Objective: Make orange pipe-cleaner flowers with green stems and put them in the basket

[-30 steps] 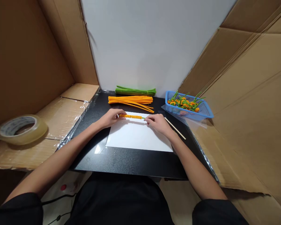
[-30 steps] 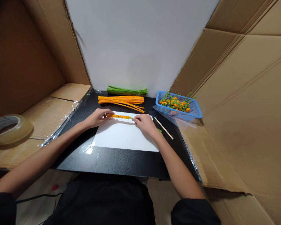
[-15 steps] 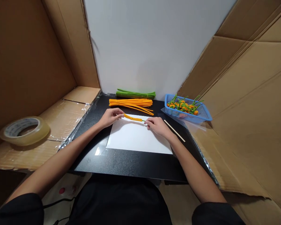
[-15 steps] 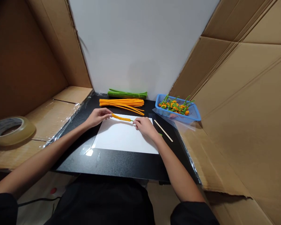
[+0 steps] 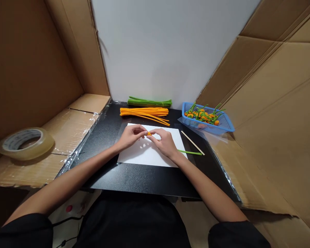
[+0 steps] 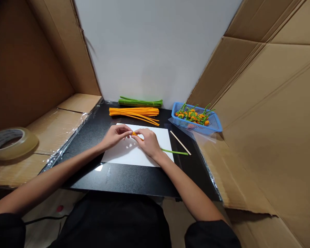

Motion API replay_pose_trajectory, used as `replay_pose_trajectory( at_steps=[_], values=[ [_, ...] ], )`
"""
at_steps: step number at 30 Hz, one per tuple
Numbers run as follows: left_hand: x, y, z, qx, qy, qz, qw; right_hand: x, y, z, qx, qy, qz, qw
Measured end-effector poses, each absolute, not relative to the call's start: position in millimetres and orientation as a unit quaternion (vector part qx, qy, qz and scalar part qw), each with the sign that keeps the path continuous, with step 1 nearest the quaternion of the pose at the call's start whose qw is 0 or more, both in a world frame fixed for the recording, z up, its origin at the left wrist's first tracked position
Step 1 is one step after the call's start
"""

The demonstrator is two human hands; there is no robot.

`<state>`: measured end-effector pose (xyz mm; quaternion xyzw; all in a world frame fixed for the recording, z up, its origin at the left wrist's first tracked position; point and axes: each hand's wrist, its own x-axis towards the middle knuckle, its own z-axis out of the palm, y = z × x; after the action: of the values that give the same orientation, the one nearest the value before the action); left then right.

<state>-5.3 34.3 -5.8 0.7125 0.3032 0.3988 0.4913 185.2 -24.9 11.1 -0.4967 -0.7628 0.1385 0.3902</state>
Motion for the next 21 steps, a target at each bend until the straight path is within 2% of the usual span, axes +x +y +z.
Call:
replay_pose_trajectory(
  at_steps=[9, 16, 21],
  values=[
    [-6, 36, -2, 0.666, 0.344, 0.432, 0.501, 188, -23, 8, -0.534, -0.729, 0.181, 0.388],
    [-9, 43, -1, 0.622, 0.329, 0.484, 0.520, 191, -22, 9, -0.544, -0.726, 0.165, 0.387],
    [-4, 42, -10, 0.652, 0.293, 0.425, 0.555, 190, -22, 9, -0.525, -0.729, 0.175, 0.403]
  ],
)
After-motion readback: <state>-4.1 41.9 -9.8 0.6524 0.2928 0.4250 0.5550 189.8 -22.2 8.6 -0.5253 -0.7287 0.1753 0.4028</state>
